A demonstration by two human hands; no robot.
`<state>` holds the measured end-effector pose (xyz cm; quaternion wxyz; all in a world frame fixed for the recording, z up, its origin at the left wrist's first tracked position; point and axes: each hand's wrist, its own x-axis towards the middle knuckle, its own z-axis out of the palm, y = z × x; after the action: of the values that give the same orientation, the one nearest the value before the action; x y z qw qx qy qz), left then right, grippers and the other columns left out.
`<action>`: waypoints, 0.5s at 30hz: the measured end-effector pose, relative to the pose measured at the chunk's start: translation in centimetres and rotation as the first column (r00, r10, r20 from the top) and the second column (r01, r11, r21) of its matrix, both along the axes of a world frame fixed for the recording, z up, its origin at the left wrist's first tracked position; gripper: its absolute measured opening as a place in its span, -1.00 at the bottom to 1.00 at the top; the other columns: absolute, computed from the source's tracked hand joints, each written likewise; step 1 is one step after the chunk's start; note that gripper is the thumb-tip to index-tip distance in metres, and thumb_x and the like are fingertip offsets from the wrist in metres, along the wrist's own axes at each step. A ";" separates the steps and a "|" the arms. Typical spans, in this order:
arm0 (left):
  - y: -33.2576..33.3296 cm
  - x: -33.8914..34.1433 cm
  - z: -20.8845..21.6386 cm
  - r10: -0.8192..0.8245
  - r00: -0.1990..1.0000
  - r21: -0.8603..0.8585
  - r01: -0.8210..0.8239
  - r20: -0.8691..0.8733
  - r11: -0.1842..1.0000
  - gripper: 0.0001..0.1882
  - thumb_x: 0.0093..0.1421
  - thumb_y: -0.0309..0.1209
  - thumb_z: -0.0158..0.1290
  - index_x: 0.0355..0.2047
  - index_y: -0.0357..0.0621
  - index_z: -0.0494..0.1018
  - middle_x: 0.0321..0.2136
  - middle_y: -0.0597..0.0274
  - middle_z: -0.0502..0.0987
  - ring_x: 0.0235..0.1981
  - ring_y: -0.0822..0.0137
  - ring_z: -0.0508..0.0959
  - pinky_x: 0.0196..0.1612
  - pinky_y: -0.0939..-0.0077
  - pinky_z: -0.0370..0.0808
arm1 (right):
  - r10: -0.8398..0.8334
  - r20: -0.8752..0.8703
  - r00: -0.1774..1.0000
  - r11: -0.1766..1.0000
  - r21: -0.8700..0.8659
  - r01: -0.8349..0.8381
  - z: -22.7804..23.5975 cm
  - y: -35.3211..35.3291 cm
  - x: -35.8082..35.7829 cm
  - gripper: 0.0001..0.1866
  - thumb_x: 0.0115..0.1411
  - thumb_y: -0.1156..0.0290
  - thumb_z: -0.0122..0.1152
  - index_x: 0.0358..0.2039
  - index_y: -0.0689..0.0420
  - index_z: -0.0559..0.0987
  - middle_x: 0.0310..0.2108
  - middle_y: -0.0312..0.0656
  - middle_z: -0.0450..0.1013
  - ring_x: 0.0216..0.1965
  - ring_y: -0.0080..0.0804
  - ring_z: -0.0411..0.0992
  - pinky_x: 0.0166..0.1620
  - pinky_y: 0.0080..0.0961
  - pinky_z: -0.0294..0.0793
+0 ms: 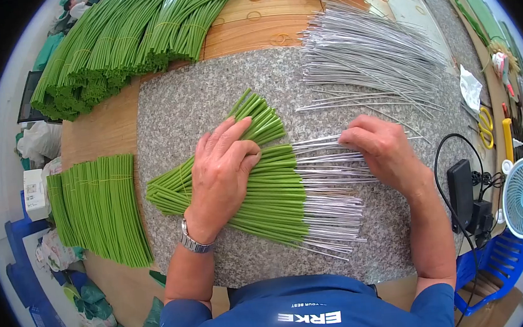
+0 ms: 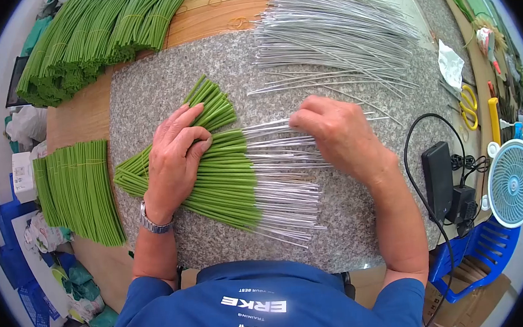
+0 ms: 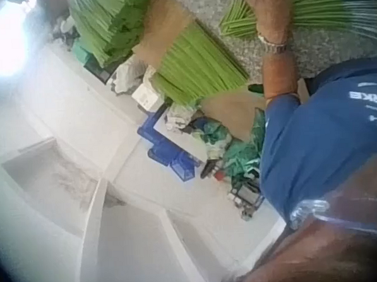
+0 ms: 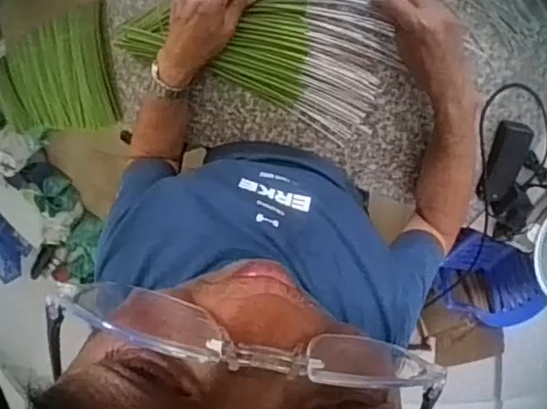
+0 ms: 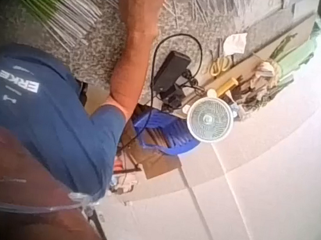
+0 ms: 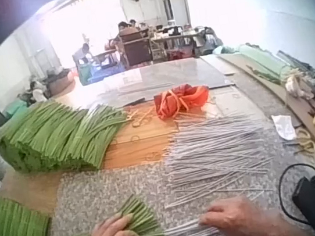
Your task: The person inserts metal rods into green tubes by hand, aligns the ends, and gathers them into a bundle. They then secure the bundle with a rubber band and tap the ends against the table.
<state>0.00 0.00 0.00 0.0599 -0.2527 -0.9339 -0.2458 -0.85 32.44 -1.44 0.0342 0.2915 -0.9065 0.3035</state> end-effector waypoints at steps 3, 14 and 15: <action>-0.3 -0.1 0.0 -0.010 1.000 -0.016 0.010 -0.014 1.000 -0.90 0.25 -0.53 0.26 -0.22 -0.17 0.60 0.26 0.00 0.59 0.36 -0.14 0.49 0.38 -0.04 0.39 | 0.060 -0.093 0.994 0.998 -0.004 -0.061 0.1 -2.2 -0.4 -0.73 0.09 0.70 0.22 -0.22 0.11 0.66 -0.31 -0.17 0.57 -0.29 -0.14 0.62 -0.27 -0.24 0.64; -0.4 0.1 -0.2 0.002 1.000 -0.012 -0.002 -0.029 1.000 -0.90 0.36 -0.44 0.22 -0.20 -0.21 0.60 0.24 0.00 0.61 0.34 -0.14 0.51 0.37 -0.07 0.39 | -0.030 -0.229 0.973 0.999 -0.049 0.019 -0.4 -5.3 -0.9 -0.95 0.20 0.48 0.31 -0.36 0.00 0.62 -0.35 -0.29 0.57 -0.27 -0.25 0.58 -0.09 -0.26 0.54; -0.2 0.0 -0.1 0.005 0.999 -0.007 -0.006 -0.032 1.000 -0.91 0.35 -0.45 0.23 -0.19 -0.21 0.60 0.24 0.00 0.61 0.33 -0.13 0.51 0.37 -0.05 0.40 | -0.126 -0.255 0.959 0.990 -0.095 0.105 -0.6 -4.3 -1.5 -0.95 0.22 0.47 0.34 -0.34 0.01 0.64 -0.33 -0.27 0.58 -0.27 -0.24 0.57 -0.07 -0.25 0.54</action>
<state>-0.03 -0.20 -0.11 0.0748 -0.2542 -0.9343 -0.2383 -2.36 28.12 -2.07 0.1822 0.2739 -0.8966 0.2965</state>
